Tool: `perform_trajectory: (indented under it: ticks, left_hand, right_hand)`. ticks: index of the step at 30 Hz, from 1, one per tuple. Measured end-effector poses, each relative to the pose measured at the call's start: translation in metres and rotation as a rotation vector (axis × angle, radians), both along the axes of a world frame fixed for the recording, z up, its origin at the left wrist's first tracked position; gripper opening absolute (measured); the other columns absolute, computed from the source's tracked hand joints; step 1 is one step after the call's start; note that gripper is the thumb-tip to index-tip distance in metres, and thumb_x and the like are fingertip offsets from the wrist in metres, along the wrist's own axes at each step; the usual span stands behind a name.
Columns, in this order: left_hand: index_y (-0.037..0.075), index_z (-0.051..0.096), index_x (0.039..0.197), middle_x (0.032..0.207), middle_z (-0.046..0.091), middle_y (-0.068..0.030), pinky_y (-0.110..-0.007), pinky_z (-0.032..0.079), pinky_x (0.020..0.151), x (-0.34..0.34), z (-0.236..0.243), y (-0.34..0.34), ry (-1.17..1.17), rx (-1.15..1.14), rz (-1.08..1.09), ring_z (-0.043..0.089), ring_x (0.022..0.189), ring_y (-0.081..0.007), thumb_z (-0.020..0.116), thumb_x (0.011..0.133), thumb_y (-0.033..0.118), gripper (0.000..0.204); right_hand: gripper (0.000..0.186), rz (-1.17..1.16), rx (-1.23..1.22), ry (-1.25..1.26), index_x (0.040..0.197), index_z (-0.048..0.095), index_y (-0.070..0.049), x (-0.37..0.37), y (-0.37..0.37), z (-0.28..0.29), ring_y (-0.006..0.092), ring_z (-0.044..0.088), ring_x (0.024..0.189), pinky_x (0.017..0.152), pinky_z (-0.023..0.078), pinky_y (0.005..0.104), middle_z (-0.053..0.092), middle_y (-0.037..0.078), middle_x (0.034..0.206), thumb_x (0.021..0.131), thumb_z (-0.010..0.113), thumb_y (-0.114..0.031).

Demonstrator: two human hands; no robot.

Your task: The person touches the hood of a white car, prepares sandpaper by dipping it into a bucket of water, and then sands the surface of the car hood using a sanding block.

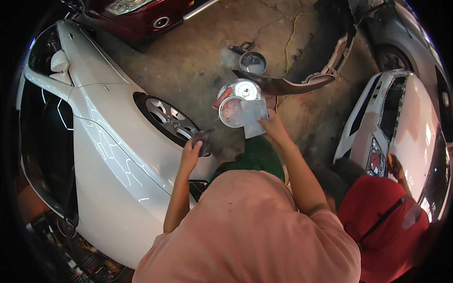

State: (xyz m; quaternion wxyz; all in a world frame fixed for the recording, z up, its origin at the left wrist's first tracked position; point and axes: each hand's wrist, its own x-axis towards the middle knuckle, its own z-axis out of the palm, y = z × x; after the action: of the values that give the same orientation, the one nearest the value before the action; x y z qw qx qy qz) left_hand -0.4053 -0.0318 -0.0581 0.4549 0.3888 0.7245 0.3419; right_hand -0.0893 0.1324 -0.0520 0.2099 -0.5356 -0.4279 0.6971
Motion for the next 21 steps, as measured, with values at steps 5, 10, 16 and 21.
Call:
perform_trajectory:
  ticks: [5, 10, 16, 21]
  left_hand:
    - [-0.002, 0.064, 0.116, 0.145, 0.044, -0.0282, -0.046, 0.04, 0.109, 0.031, -0.05, 0.028, 0.33, -0.104, -0.475, 0.045, 0.132, -0.0457, 0.065, 0.093, 0.023, 0.034]
    - [0.001, 0.066, 0.112, 0.16, 0.02, -0.0275, -0.049, 0.036, 0.114, 0.055, -0.084, 0.064, 0.547, -0.266, -0.836, 0.029, 0.144, -0.0476, 0.069, 0.091, 0.024, 0.031]
    - [0.005, 0.067, 0.105, 0.161, 0.02, -0.0247, -0.051, 0.036, 0.114, 0.064, -0.118, 0.081, 0.593, -0.25, -0.784, 0.028, 0.146, -0.0458, 0.07, 0.09, 0.024, 0.024]
    - [0.004, 0.066, 0.102, 0.16, 0.024, -0.0218, -0.052, 0.037, 0.113, 0.069, -0.131, 0.073, 0.543, -0.194, -0.704, 0.031, 0.145, -0.0446, 0.07, 0.09, 0.022, 0.022]
  right_hand:
    - [0.042, -0.058, -0.025, -0.075, 0.129, 0.049, 0.001, -0.013, 0.022, -0.052, 0.0203, 0.068, 0.079, 0.058, 0.059, 0.0339, 0.065, 0.014, 0.1, 0.092, 0.061, -0.014]
    - [0.043, 0.253, -0.019, -0.386, 0.127, 0.051, 0.005, -0.027, 0.057, -0.096, 0.0295, 0.072, 0.074, 0.052, 0.057, 0.0374, 0.067, 0.024, 0.096, 0.088, 0.06, -0.013]
    - [0.035, 0.504, -0.089, -0.565, 0.118, 0.057, 0.005, -0.065, 0.091, -0.126, 0.034, 0.072, 0.067, 0.054, 0.058, 0.0423, 0.069, 0.029, 0.096, 0.086, 0.051, -0.009]
    - [0.034, 0.613, -0.089, -0.708, 0.115, 0.062, 0.005, -0.097, 0.104, -0.141, 0.0332, 0.073, 0.067, 0.059, 0.059, 0.0444, 0.071, 0.026, 0.091, 0.084, 0.051, -0.005]
